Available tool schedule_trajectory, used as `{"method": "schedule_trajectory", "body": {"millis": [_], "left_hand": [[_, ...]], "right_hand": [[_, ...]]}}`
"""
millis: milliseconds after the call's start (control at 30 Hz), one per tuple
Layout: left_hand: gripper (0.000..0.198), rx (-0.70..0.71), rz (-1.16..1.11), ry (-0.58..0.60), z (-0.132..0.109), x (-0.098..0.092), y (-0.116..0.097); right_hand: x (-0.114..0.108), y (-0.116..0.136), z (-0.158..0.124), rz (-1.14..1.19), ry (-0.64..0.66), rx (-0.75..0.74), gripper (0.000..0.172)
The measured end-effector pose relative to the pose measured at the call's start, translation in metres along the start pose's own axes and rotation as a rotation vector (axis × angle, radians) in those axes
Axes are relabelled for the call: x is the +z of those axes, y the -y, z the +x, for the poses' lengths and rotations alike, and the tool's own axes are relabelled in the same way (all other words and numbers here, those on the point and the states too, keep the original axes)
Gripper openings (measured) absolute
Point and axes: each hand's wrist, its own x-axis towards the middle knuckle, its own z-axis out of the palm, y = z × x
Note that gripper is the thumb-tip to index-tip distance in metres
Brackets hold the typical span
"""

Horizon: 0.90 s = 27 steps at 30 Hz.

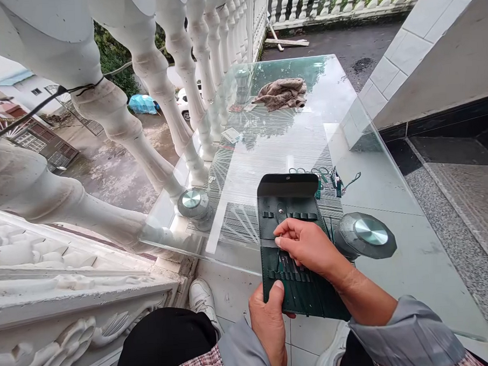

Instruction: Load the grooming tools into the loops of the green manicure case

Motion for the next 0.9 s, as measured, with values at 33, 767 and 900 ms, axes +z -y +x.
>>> {"method": "schedule_trajectory", "body": {"millis": [33, 767, 900], "left_hand": [[0.04, 0.008, 0.012, 0.003, -0.001, 0.0, 0.0], [0.04, 0.008, -0.146, 0.004, -0.007, -0.005, 0.009], [0.04, 0.015, -0.132, 0.035, -0.008, -0.004, 0.005]], "right_hand": [[0.001, 0.0, -0.002, 0.028, 0.012, -0.015, 0.013], [-0.006, 0.005, -0.026, 0.204, 0.022, -0.033, 0.024], [-0.012, -0.002, -0.035, 0.184, -0.073, 0.006, 0.021]]}}
